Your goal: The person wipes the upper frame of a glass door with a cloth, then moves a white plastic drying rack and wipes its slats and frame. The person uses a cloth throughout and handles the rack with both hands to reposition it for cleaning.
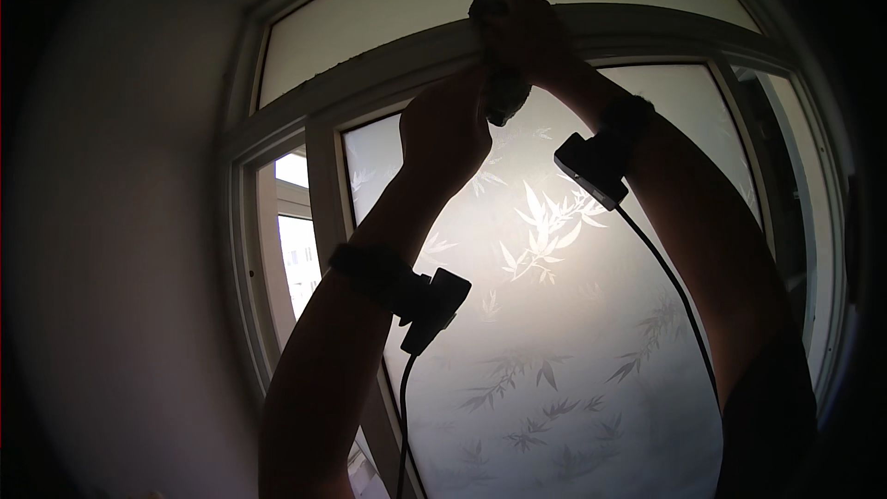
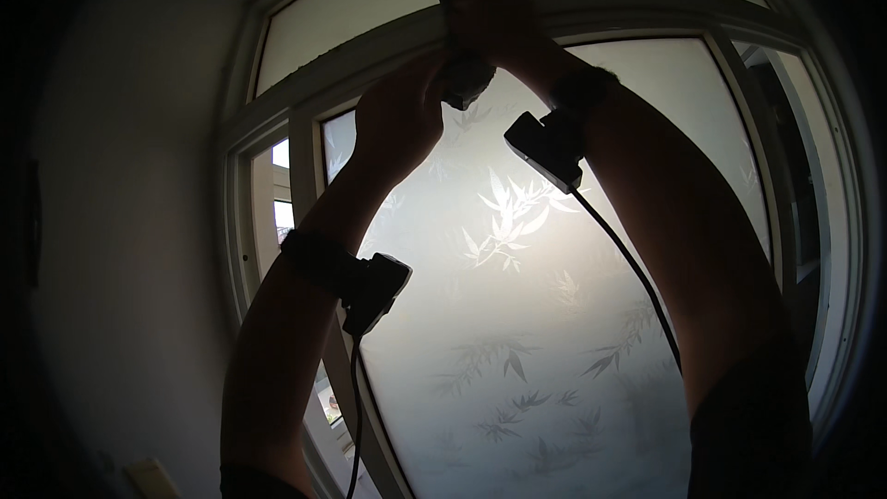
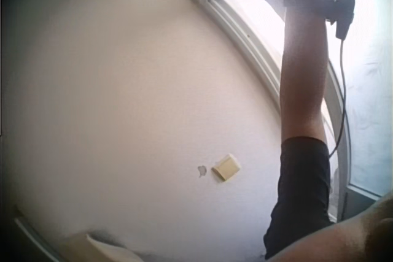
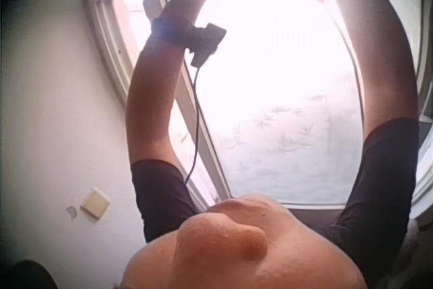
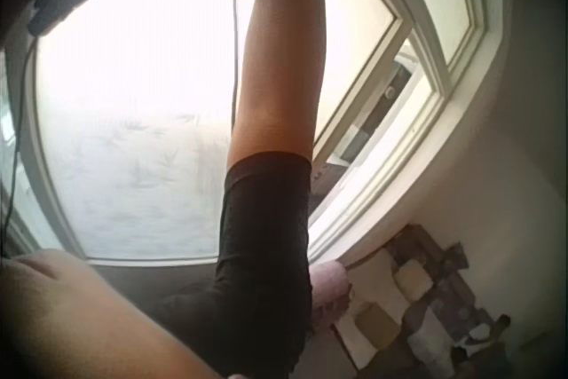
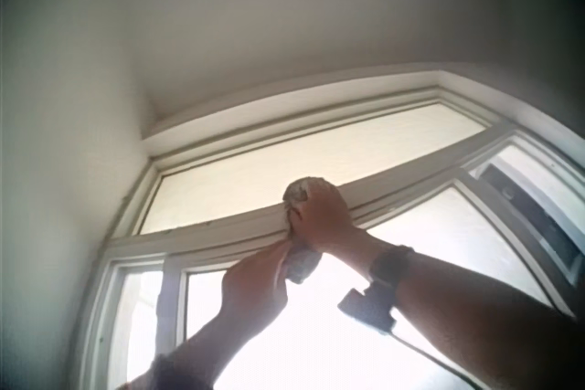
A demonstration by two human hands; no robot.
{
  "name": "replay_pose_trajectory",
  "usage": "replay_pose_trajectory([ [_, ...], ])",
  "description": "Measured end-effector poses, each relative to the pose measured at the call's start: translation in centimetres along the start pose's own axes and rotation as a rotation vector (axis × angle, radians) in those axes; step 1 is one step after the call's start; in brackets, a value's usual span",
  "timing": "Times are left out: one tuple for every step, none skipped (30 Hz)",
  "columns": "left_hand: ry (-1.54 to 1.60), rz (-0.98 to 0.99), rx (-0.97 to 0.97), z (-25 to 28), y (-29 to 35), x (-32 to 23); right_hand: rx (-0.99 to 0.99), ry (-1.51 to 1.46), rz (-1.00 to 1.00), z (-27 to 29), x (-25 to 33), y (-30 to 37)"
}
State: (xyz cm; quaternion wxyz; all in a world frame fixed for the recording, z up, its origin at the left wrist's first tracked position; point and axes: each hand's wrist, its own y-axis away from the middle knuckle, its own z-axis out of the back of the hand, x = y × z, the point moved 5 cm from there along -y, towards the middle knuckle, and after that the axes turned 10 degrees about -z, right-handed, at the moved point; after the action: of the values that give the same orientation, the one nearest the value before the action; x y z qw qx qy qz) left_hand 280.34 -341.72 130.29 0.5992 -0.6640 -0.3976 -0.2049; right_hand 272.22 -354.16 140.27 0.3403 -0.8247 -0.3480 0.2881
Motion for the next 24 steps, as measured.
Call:
replay_pose_trajectory([
  [-0.005,0.003,0.002,0.7,0.7,0.9,0.026,0.022,0.007,-0.4,1.4,-0.2],
  [-0.009,0.004,0.001,1.4,1.3,1.6,0.032,0.057,0.022,-0.6,2.8,-0.2],
  [-0.013,0.002,-0.001,2.5,2.2,3.0,0.042,0.107,0.044,-1.2,4.9,-0.7],
  [-0.037,0.007,0.005,3.1,2.9,3.9,0.053,0.159,0.066,-1.4,6.3,-0.8],
  [-0.062,0.011,0.013,3.6,3.6,4.7,0.097,0.195,0.067,-1.9,7.5,-1.0],
  [-0.070,0.004,-0.001,4.3,4.3,5.7,0.135,0.259,0.071,-2.0,8.8,-1.5],
  [-0.064,-0.002,-0.005,4.9,5.0,6.7,0.186,0.315,0.065,-2.7,10.0,-1.8],
  [-0.059,-0.009,-0.008,5.5,5.6,7.5,0.187,0.260,0.030,-2.8,11.2,-2.1],
  [-0.056,-0.026,-0.021,6.2,6.1,8.2,0.197,0.222,-0.013,-2.9,12.4,-2.2],
  [-0.064,-0.033,-0.031,6.8,6.6,8.9,0.209,0.187,-0.056,-3.1,13.5,-2.4],
  [-0.077,-0.050,-0.047,7.5,7.0,9.5,0.210,0.167,-0.067,-3.3,14.6,-2.8],
  [-0.095,-0.066,-0.064,8.3,7.4,10.0,0.210,0.144,-0.077,-3.7,15.8,-3.2],
  [-0.113,-0.048,-0.061,8.7,7.8,10.2,0.196,0.120,-0.090,-3.6,16.6,-3.4],
  [-0.138,-0.024,-0.045,9.4,8.3,10.5,0.195,0.101,-0.088,-3.8,17.7,-3.5],
  [-0.155,0.006,-0.005,9.9,8.8,10.9,0.182,0.090,-0.091,-4.1,18.6,-3.7],
  [-0.176,-0.001,-0.009,10.5,9.1,11.1,0.203,0.098,-0.111,-4.4,19.3,-4.0],
  [-0.187,0.003,0.015,11.1,9.4,11.4,0.167,0.014,-0.140,-4.4,19.8,-4.1],
  [-0.204,0.026,0.036,11.3,9.6,11.9,0.169,-0.047,-0.185,-4.6,20.1,-4.2],
  [-0.231,0.010,0.054,11.7,9.7,12.0,0.135,-0.159,-0.180,-4.5,20.6,-4.3],
  [-0.197,0.002,0.021,11.4,9.8,12.6,0.140,-0.014,-0.137,-5.1,20.6,-4.5],
  [-0.204,-0.012,0.040,11.8,10.0,12.7,0.109,0.014,-0.055,-5.2,21.6,-4.8],
  [-0.238,-0.010,0.027,11.9,10.0,13.1,0.151,0.073,-0.007,-5.8,22.0,-4.9],
  [-0.261,-0.026,0.026,12.4,10.3,13.2,0.084,-0.021,-0.042,-5.7,22.6,-5.2],
  [-0.283,-0.041,0.021,12.8,10.4,13.3,0.089,-0.077,-0.105,-6.2,23.0,-5.5],
])
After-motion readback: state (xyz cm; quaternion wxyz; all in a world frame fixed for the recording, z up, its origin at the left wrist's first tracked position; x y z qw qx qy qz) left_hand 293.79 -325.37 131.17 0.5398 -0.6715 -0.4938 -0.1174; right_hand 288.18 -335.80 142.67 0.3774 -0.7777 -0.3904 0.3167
